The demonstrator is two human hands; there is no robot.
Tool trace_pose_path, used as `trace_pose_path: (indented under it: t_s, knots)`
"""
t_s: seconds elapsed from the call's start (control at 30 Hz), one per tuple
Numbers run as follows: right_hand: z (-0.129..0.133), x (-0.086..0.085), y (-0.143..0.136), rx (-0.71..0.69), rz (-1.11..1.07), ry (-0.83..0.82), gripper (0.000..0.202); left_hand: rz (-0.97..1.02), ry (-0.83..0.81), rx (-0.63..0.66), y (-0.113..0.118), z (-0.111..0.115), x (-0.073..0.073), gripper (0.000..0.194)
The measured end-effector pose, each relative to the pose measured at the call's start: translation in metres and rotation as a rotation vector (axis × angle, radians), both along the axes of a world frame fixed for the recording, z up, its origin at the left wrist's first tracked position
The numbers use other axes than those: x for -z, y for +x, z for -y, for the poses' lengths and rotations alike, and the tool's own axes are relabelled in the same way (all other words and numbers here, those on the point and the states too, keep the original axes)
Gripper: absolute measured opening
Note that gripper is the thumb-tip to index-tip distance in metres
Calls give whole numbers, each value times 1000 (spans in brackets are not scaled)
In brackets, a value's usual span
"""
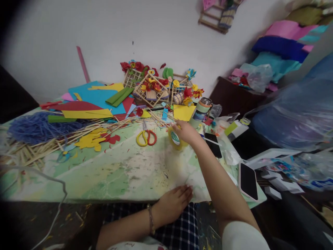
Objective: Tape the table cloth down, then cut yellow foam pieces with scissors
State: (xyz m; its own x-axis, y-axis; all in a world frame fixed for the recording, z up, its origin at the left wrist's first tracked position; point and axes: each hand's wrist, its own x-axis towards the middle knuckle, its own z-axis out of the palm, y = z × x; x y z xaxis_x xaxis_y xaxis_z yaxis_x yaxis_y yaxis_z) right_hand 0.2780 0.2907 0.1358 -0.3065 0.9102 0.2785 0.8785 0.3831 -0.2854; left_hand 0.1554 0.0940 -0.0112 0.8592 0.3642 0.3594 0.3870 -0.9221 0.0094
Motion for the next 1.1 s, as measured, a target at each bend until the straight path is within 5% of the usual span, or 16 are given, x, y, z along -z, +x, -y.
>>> trace_pose_path:
  t_s: [0.2, 0.43, 0.63, 0.73, 0.83, 0.93, 1.1]
  knots:
    - [65, 10, 17, 88, 33, 97, 55, -5, -20, 10, 0, 1, 0, 44]
    - [138, 54, 50, 146, -184, 301, 51, 19, 21, -3, 0, 1, -1, 42]
    - [216, 109, 70, 330, -405, 239, 68, -9, 21, 4, 1, 1, 1, 44]
    - [237, 124, 77, 399, -484, 216, 59, -14, 25, 11, 1, 0, 3, 44]
    - [244, 124, 81, 386, -467, 229, 36, -8, 41, 14, 2, 0, 3, 42]
    - [237, 110, 81, 381, -519, 174, 33, 3, 45, 15, 2, 0, 2, 42]
    - [194, 56, 67, 446, -675, 112, 38, 12, 30, -3, 1, 1, 2, 43]
